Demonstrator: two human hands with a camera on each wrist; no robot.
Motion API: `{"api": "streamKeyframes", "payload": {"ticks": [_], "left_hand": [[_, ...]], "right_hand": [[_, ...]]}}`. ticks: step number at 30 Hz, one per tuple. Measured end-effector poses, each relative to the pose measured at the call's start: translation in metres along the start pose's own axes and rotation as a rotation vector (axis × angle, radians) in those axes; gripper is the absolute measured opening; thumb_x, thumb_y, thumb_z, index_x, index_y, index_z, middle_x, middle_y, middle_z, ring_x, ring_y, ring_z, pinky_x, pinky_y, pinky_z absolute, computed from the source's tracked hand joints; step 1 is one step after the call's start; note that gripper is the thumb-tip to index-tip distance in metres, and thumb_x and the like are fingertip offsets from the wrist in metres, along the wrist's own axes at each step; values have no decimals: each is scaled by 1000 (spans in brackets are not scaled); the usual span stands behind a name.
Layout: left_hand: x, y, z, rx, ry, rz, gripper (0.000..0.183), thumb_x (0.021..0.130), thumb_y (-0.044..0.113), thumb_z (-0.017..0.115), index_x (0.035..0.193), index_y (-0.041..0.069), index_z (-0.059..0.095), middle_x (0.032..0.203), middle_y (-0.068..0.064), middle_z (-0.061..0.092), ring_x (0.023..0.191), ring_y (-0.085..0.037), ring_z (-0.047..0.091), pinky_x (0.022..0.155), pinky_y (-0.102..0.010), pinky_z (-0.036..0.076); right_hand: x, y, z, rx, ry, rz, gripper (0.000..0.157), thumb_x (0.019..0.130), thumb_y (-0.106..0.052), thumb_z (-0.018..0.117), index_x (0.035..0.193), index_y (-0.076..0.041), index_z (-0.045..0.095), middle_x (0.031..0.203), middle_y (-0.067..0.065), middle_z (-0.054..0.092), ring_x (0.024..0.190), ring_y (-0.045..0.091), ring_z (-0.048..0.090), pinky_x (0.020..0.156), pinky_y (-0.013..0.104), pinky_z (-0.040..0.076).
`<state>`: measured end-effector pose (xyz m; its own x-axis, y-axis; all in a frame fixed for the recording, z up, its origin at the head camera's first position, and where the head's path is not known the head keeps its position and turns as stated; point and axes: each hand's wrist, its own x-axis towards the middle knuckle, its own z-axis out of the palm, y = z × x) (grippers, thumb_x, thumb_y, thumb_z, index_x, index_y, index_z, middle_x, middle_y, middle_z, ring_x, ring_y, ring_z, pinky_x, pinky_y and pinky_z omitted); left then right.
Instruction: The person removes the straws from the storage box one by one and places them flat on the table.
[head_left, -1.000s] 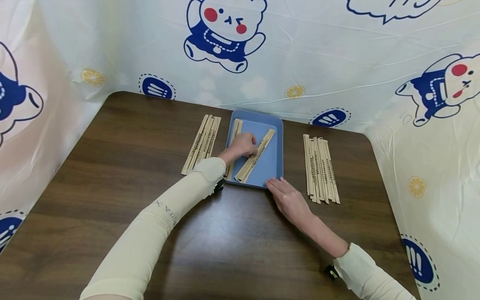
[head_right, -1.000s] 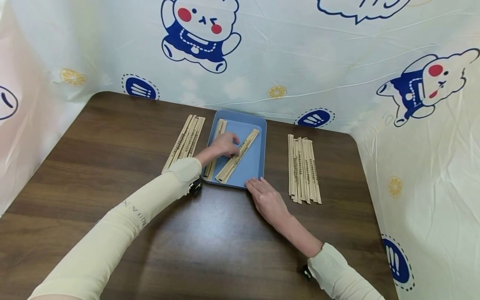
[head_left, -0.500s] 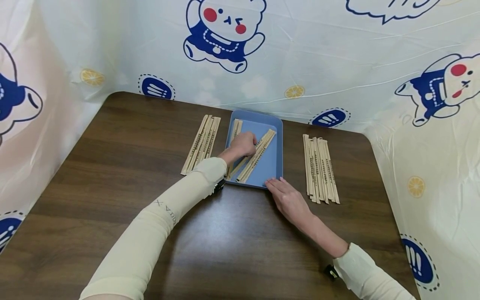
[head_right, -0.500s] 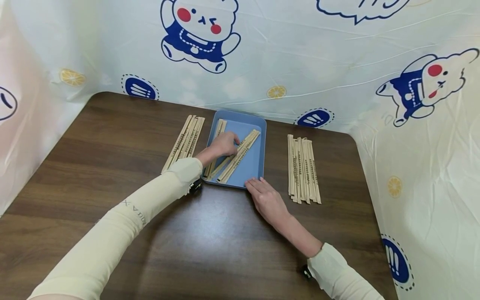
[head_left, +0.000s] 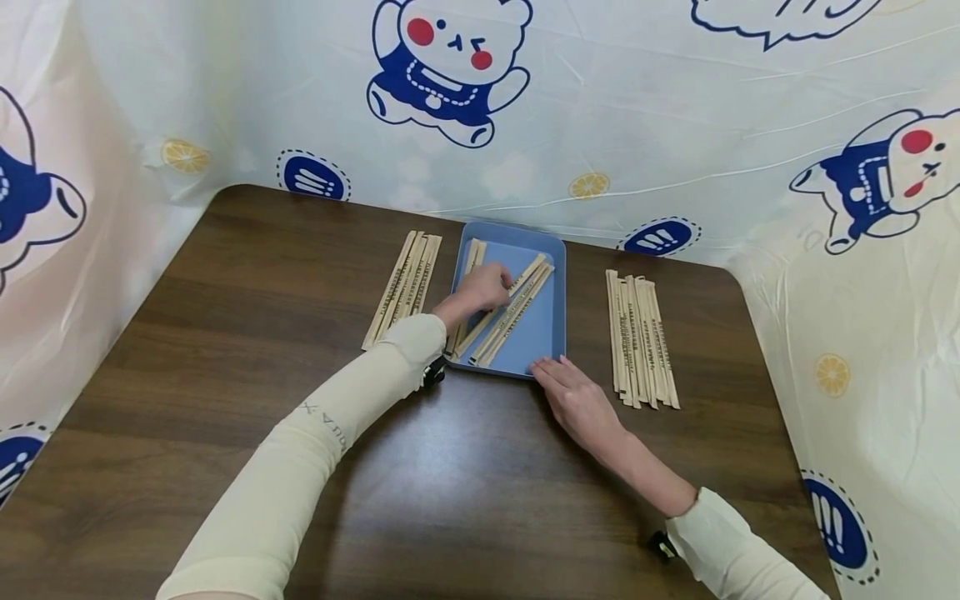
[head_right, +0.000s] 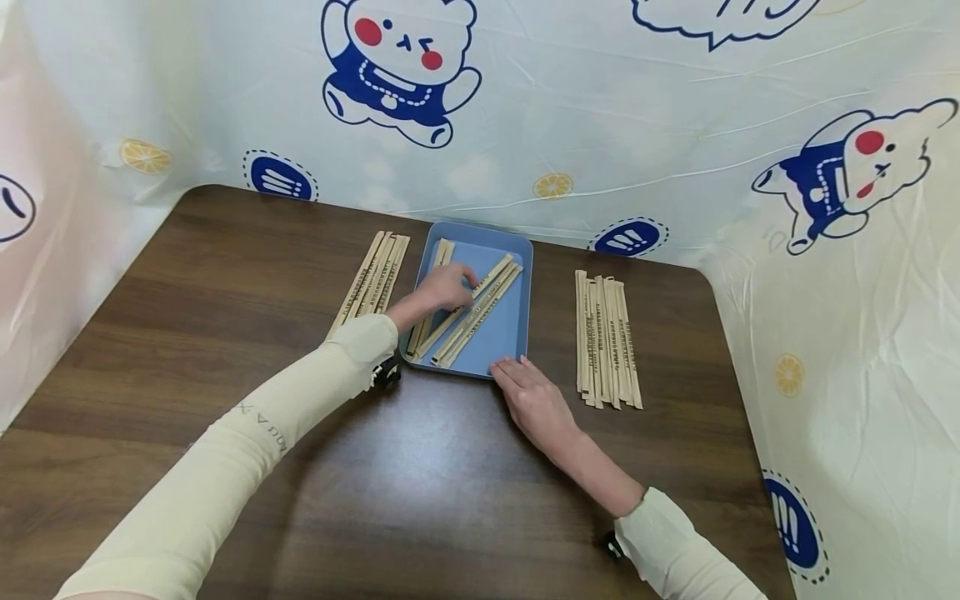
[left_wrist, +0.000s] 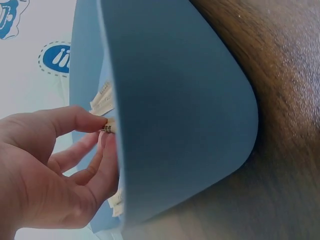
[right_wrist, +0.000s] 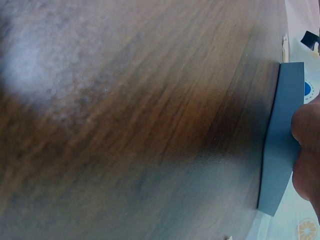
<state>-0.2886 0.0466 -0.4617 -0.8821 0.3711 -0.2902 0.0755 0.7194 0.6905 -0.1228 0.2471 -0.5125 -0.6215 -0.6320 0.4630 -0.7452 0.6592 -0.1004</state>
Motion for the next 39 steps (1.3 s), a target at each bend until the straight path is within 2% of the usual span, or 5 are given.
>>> {"api": "streamKeyframes", "payload": {"ticks": [6,20,28,35,39], "left_hand": [[-1,-2,-5,-66,-9,-9,32,94,6,63,126,5,61,73,-5,57,52,-12,42,52,-27,40],[-7,-5,-23,-113,-19,-22,40,95,12,61,135,8,56,72,-7,61,49,-14,44,49,-28,38],[-20,-7,-43,-278,1,-10,41,95,7,59,136,6,56,92,-15,64,62,-20,54,76,-49,57],[-27,-16,-60,-358,8,-9,43,95,6,57,138,5,53,75,-5,51,59,-15,49,77,-48,57],[-33,-21,-68,-361,12,-16,44,97,7,57,140,4,51,83,-7,52,68,-19,54,81,-48,58]], "right_hand": [[1,-2,-2,-5,-16,7,43,81,12,73,123,8,66,121,21,67,114,33,64,104,47,46],[0,-2,-2,0,-34,22,44,82,12,72,125,8,65,122,21,66,116,33,63,106,46,45],[-1,-1,-1,-2,-10,7,45,80,13,74,124,8,65,121,21,67,114,33,64,103,48,47],[-1,0,0,-2,-10,7,46,80,14,73,124,8,65,121,21,67,114,33,63,103,49,47],[-1,0,-1,-2,-19,12,46,80,13,73,125,8,65,122,20,67,115,33,63,104,48,46]]}}
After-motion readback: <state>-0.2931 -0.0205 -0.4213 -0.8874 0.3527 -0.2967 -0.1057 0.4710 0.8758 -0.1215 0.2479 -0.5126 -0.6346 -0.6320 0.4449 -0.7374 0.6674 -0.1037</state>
